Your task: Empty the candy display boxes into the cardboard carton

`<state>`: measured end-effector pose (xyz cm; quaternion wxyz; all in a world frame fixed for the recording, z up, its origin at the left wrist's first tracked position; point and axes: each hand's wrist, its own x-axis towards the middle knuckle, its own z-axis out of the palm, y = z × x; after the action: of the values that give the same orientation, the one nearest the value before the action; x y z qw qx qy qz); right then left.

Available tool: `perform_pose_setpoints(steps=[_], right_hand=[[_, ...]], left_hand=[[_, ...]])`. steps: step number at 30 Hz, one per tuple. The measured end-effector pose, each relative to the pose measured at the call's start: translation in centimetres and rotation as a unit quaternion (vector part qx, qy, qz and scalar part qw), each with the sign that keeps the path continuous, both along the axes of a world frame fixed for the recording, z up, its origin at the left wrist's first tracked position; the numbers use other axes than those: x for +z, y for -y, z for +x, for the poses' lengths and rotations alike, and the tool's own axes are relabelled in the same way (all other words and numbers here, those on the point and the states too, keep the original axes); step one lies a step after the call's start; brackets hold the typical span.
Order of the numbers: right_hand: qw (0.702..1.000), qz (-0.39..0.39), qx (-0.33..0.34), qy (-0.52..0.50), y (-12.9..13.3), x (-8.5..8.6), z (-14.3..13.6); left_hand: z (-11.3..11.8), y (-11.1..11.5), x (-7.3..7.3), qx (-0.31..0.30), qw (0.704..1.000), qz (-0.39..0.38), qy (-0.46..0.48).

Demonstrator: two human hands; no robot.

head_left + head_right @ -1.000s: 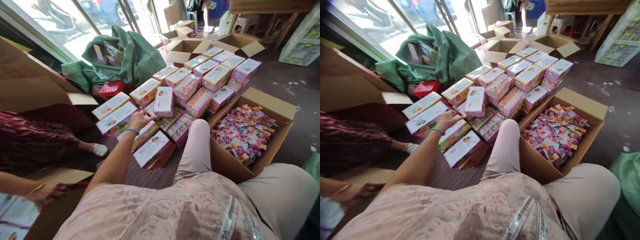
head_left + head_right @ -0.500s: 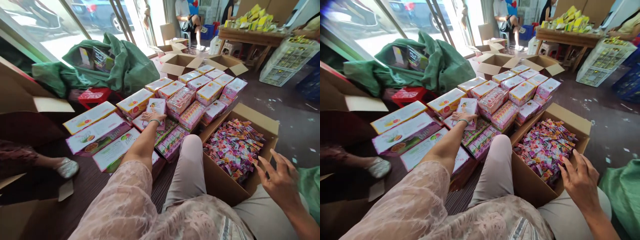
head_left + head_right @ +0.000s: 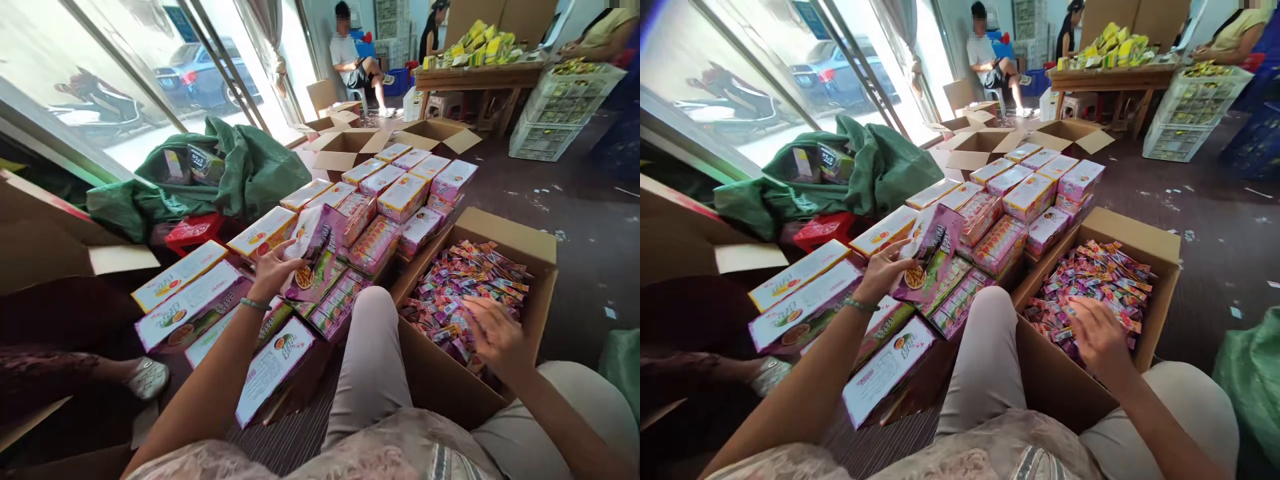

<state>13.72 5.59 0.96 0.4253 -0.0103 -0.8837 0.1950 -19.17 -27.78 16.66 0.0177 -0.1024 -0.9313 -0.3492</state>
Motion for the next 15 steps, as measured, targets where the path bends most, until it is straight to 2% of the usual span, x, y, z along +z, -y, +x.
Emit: perform_pose_setpoints(steps=[2, 4, 7, 11, 15], right_hand=[[0.998, 0.003, 0.063, -0.012, 2.1, 2.9, -2.8], [0.994, 0.028, 0.109, 0.007, 3.5, 5.6, -5.0], [0.987, 0.075, 0.112, 0.082, 3.4, 8.0, -6.3], [0.976, 0.109, 0.100, 0.161, 1.3, 8.2, -4.4], [0.979, 0.068, 0.134, 0.141, 0.4, 7.5, -2.2]], left_hand=[[2.8, -4.1, 1.3, -0.084, 0.996, 0.001, 0.003], [5.8, -8.7, 1.9, -0.178, 0.984, 0.012, 0.014], [9.8, -14.5, 1.5, -0.292, 0.949, 0.033, 0.114], [12.0, -18.9, -0.5, -0.363, 0.893, 0.076, 0.256], [12.4, -21.1, -2.9, -0.387, 0.812, 0.124, 0.420]])
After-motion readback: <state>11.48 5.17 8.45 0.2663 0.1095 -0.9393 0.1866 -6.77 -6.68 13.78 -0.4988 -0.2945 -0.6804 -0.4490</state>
